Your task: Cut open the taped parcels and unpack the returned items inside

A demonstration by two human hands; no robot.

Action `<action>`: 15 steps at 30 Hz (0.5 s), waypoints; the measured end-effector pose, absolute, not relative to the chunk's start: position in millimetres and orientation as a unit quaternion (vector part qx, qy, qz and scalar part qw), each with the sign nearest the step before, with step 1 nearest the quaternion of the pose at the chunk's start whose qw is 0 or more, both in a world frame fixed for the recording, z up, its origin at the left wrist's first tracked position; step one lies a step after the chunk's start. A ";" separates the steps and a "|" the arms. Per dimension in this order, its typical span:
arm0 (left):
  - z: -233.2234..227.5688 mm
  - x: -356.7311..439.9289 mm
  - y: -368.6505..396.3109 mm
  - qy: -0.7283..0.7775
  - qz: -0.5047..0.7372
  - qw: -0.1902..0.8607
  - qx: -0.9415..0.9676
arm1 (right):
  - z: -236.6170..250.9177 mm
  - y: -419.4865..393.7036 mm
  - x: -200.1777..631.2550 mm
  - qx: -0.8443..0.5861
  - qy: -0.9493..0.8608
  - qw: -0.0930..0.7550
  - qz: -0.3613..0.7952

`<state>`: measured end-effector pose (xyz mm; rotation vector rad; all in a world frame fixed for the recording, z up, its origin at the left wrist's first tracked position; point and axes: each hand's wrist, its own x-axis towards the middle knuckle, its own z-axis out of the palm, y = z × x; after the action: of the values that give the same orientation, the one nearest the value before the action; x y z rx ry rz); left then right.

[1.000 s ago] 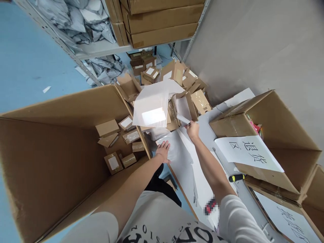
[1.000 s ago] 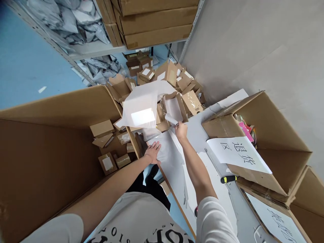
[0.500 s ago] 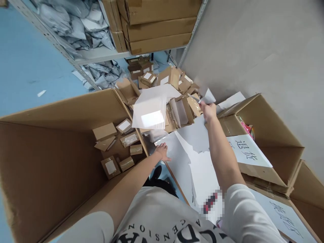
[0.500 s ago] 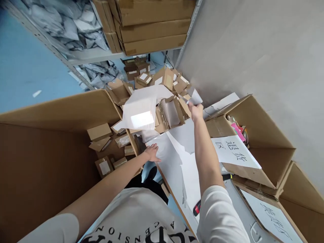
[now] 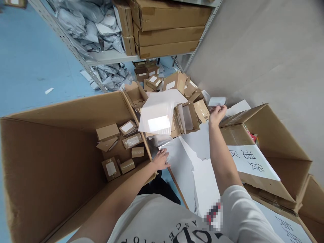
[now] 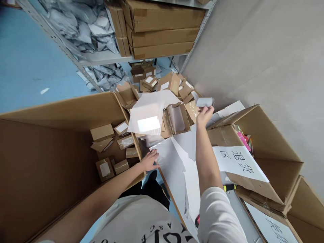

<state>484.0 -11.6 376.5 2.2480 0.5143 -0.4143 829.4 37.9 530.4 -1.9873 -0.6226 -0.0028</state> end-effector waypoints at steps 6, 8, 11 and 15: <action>370.4 485.7 -10.5 0.216 -0.121 0.414 0.876 | 533.0 42.0 922.4 -0.795 -0.193 0.559 -0.133; 368.1 483.6 -14.5 0.225 -0.103 0.421 0.873 | 524.0 39.9 948.9 -0.808 -0.181 0.545 -0.129; 365.1 477.5 -22.4 0.243 -0.079 0.421 0.870 | 508.8 37.5 983.8 -0.849 -0.161 0.490 -0.114; 361.2 467.6 -33.4 0.277 -0.070 0.409 0.866 | 490.7 38.8 1020.9 -0.877 -0.163 0.443 -0.085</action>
<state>467.6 -33.4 361.2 2.1822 0.6988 -0.1773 1020.9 38.8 490.7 -2.1762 -0.4040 -0.2103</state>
